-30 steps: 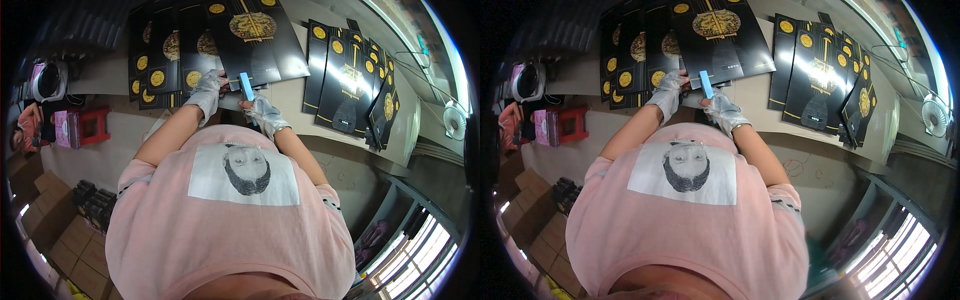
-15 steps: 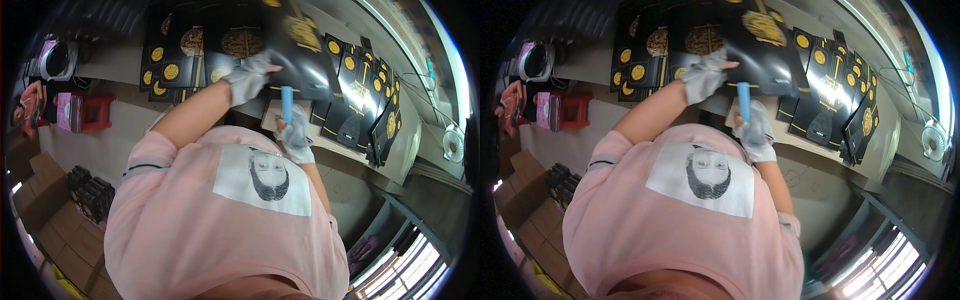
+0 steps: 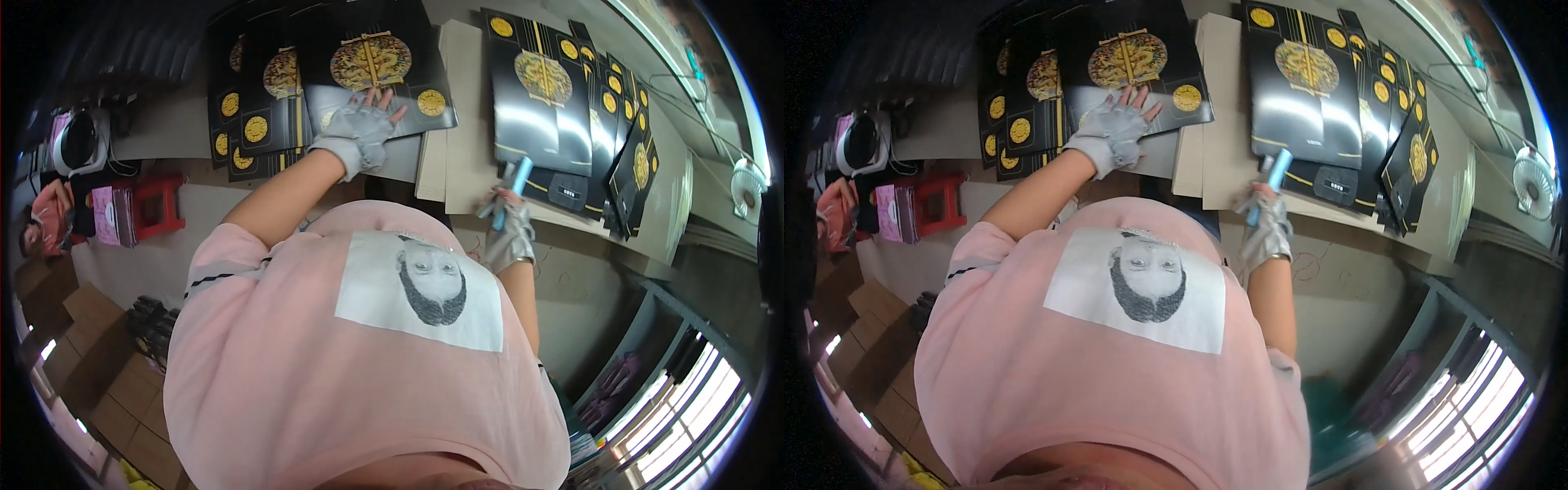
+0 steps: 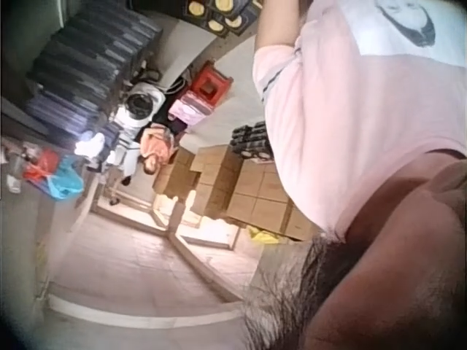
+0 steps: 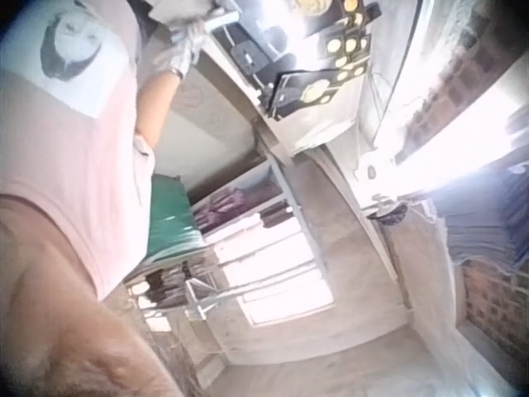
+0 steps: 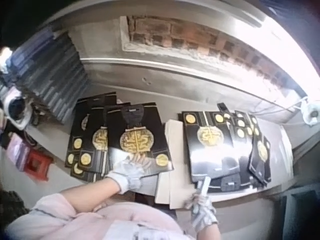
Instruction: Applying blue adhesive tape to the edges of flat black folder-like packages using a handheld applicator.
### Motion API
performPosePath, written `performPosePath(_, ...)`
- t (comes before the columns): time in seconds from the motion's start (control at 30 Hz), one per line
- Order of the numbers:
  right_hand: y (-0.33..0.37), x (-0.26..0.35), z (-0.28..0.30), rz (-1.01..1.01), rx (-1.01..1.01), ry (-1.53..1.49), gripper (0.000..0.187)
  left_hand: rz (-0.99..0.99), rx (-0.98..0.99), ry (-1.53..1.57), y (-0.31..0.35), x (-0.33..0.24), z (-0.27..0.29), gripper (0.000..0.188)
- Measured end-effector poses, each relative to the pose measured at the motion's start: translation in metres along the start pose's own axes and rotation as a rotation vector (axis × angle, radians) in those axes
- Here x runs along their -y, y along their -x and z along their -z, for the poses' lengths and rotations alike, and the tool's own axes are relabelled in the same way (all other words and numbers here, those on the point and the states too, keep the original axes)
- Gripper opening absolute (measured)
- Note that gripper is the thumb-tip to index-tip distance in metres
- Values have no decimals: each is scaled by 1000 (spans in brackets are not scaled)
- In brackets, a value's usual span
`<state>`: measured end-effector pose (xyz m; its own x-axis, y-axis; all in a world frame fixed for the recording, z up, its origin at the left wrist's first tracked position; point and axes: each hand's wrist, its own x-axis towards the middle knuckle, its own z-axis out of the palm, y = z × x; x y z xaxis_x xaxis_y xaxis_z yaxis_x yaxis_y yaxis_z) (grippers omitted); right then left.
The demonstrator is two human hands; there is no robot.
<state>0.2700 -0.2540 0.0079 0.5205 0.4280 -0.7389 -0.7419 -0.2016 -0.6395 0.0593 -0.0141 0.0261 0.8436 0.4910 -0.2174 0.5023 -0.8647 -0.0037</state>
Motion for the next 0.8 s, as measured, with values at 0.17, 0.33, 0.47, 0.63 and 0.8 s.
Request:
performPosePath(0.17, -7, -20, -26, 38, 303, 414, 23, -35, -44, 19, 5, 5, -10, 59)
performPosePath(0.33, -6, -18, -41, 200, 310, 621, 28, -55, -110, 87, 23, 8, 1, 62)
performPosePath(0.47, 13, -8, -67, 295, 390, 721, 31, -60, -168, 103, 34, 9, 5, 64)
performPosePath(0.63, -5, -10, -80, 417, 435, 869, 32, -113, -187, 67, 39, 6, 3, 64)
performPosePath(0.8, -17, -13, -84, 309, 446, 869, 28, -109, -179, 49, 40, 5, 1, 66)
